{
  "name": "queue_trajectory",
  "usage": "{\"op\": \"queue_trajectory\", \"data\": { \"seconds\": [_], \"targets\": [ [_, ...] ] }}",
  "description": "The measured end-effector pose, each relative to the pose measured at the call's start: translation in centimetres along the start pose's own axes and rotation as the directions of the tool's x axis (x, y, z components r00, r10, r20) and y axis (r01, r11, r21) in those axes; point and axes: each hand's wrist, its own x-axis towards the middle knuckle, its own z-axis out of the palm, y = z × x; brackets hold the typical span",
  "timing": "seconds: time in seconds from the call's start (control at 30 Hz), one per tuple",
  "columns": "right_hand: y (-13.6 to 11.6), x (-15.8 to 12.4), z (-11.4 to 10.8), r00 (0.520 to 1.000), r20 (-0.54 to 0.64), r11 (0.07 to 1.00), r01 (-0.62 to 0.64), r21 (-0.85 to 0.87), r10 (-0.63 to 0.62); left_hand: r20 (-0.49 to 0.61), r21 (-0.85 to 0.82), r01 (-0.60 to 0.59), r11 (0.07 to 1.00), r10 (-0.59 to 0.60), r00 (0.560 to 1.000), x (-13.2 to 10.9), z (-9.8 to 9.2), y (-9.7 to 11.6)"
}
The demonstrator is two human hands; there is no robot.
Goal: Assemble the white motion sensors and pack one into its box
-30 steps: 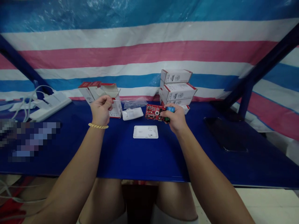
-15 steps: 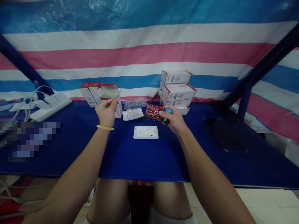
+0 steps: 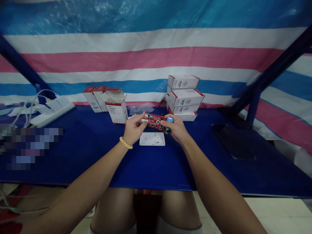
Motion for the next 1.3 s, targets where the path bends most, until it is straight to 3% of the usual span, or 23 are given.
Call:
{"op": "queue_trajectory", "data": {
  "seconds": [0.13, 0.27, 0.37, 0.53, 0.7, 0.87, 0.97, 1.07, 1.2, 1.3],
  "targets": [
    [0.0, -0.3, 0.1, 0.999, 0.042, 1.000, 0.014, -0.024, -0.013, 0.056, -0.056, 0.108, 0.992, -0.105, 0.993, -0.2, 0.2, -0.3],
    [-0.4, -0.5, 0.0, 0.996, 0.084, 0.998, 0.035, -0.055, -0.031, 0.091, -0.253, 0.276, 0.927, -0.261, 0.961, 0.3, -0.2, 0.0],
    [-0.6, -0.4, -0.3, 0.998, 0.050, 0.998, 0.042, -0.038, -0.040, 0.100, -0.375, 0.301, 0.877, -0.284, 0.954, 0.5, -0.4, 0.4],
    [-0.7, -0.3, -0.4, 0.999, 0.033, 0.999, 0.039, -0.017, -0.038, 0.114, -0.386, 0.317, 0.866, -0.296, 0.948, 0.5, -0.4, 0.8],
    [-0.6, -0.5, 0.1, 0.999, 0.032, 1.000, 0.030, 0.008, -0.030, 0.151, -0.492, 0.385, 0.780, -0.359, 0.921, 1.2, -0.8, 1.5],
    [-0.5, -0.4, 0.2, 0.999, 0.010, 0.999, 0.043, 0.022, -0.043, 0.353, -0.389, 0.507, 0.769, -0.384, 0.853, 1.5, -1.3, 1.7],
    [-0.3, -0.3, 0.1, 0.999, 0.013, 0.999, 0.036, 0.008, -0.036, 0.468, -0.323, 0.522, 0.790, -0.346, 0.813, 1.2, -1.4, 1.4],
    [-0.1, 0.0, -0.2, 0.999, 0.002, 0.999, 0.034, -0.034, -0.034, 0.465, -0.275, 0.460, 0.845, -0.302, 0.832, 1.2, -1.4, 1.2],
    [0.1, 0.4, -0.8, 0.994, -0.024, 0.991, 0.106, -0.079, -0.108, 0.342, -0.227, 0.352, 0.908, -0.264, 0.902, 1.3, -1.4, 1.2],
    [-0.1, 0.4, -0.9, 0.980, 0.029, 0.980, 0.198, -0.006, -0.198, 0.261, -0.243, 0.197, 0.950, -0.132, 0.956, 1.5, -1.6, 1.2]
  ]
}}
